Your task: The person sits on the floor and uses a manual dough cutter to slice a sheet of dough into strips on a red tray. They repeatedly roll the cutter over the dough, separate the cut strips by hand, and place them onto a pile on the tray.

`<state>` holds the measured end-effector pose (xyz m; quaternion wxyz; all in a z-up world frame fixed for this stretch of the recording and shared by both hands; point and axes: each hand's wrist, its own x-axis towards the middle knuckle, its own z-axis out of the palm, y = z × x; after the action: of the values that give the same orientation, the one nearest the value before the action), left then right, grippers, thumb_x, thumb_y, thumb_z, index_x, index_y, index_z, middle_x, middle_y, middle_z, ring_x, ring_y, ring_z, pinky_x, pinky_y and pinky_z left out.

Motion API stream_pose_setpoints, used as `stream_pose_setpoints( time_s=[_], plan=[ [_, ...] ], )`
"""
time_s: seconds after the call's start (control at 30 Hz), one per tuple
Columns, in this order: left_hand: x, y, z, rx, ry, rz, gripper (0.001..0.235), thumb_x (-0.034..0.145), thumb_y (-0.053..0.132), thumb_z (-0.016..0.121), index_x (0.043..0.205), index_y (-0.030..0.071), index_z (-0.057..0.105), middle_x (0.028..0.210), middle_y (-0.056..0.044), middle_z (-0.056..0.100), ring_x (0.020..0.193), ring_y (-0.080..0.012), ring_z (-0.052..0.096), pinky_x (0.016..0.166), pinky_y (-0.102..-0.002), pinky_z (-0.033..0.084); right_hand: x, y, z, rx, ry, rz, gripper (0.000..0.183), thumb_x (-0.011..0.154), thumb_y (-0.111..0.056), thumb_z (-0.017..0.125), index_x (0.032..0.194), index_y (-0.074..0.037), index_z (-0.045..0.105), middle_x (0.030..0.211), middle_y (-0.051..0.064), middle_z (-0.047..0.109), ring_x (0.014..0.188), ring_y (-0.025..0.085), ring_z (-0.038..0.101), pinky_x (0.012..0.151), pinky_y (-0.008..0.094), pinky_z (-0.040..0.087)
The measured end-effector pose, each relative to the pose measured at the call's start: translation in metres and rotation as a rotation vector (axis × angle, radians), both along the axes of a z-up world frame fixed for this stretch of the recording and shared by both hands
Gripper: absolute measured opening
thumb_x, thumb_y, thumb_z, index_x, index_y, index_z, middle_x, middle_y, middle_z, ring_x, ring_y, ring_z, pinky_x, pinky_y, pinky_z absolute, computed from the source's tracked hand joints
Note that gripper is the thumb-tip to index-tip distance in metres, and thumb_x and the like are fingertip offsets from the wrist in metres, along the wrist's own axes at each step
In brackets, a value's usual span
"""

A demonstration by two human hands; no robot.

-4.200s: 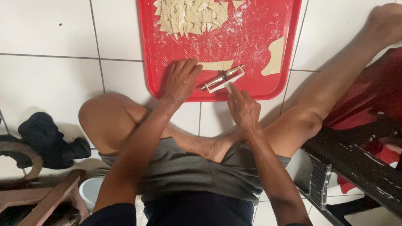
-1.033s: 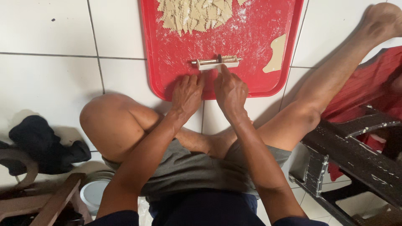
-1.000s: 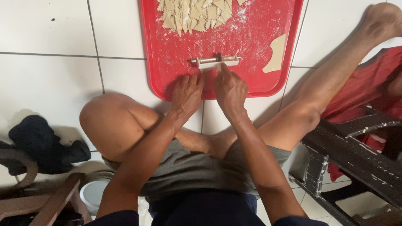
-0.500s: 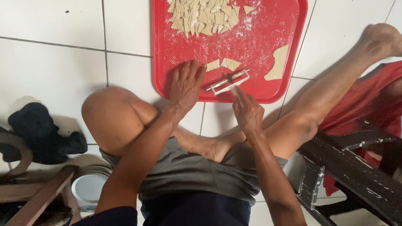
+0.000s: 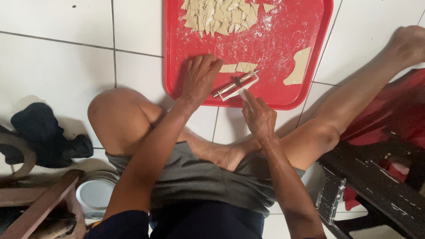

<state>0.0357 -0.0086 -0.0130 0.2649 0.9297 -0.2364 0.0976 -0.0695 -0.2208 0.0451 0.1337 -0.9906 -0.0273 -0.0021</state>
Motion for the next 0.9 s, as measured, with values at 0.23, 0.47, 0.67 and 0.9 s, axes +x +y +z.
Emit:
stream_pose_setpoints(
  time_s=[0.23, 0.47, 0.67, 0.9],
  plan=[
    [-0.001, 0.007, 0.017, -0.02, 0.008, 0.029, 0.032, 0.073, 0.0, 0.077, 0.101, 0.013, 0.07, 0.101, -0.007, 0.053, 0.096, -0.0273, 0.052, 0.072, -0.04, 0.042, 0.024, 0.003, 0.011, 0.027, -0.044, 0.088, 0.03, 0.093, -0.026, 0.064, 0.121, -0.024, 0.071, 0.071, 0.003, 0.058, 0.057, 0.027, 0.064, 0.05, 0.039, 0.053],
    [0.0, 0.007, 0.018, -0.053, 0.08, -0.005, 0.031, 0.074, 0.0, 0.077, 0.102, 0.013, 0.07, 0.103, -0.008, 0.054, 0.1, -0.0283, 0.052, 0.074, -0.041, 0.043, 0.042, 0.007, 0.011, -0.019, -0.071, 0.142, 0.029, 0.088, -0.025, 0.067, 0.116, -0.025, 0.074, 0.066, 0.002, 0.056, 0.052, 0.025, 0.062, 0.046, 0.037, 0.051],
    [0.004, 0.006, 0.02, -0.025, 0.088, -0.053, 0.037, 0.075, -0.003, 0.073, 0.107, 0.016, 0.068, 0.104, -0.007, 0.05, 0.099, -0.0284, 0.05, 0.075, -0.041, 0.042, 0.061, 0.015, 0.02, 0.015, -0.051, 0.183, 0.028, 0.087, -0.021, 0.066, 0.114, -0.02, 0.075, 0.064, 0.005, 0.057, 0.052, 0.029, 0.063, 0.045, 0.04, 0.05],
    [0.015, 0.009, 0.03, 0.012, 0.314, -0.091, 0.058, 0.074, -0.009, 0.068, 0.12, 0.026, 0.064, 0.103, -0.003, 0.046, 0.1, -0.0261, 0.047, 0.077, -0.043, 0.044, 0.079, 0.021, 0.02, 0.01, -0.025, 0.237, 0.029, 0.088, -0.02, 0.064, 0.115, -0.018, 0.075, 0.064, 0.004, 0.058, 0.052, 0.028, 0.064, 0.046, 0.039, 0.051]
  ],
)
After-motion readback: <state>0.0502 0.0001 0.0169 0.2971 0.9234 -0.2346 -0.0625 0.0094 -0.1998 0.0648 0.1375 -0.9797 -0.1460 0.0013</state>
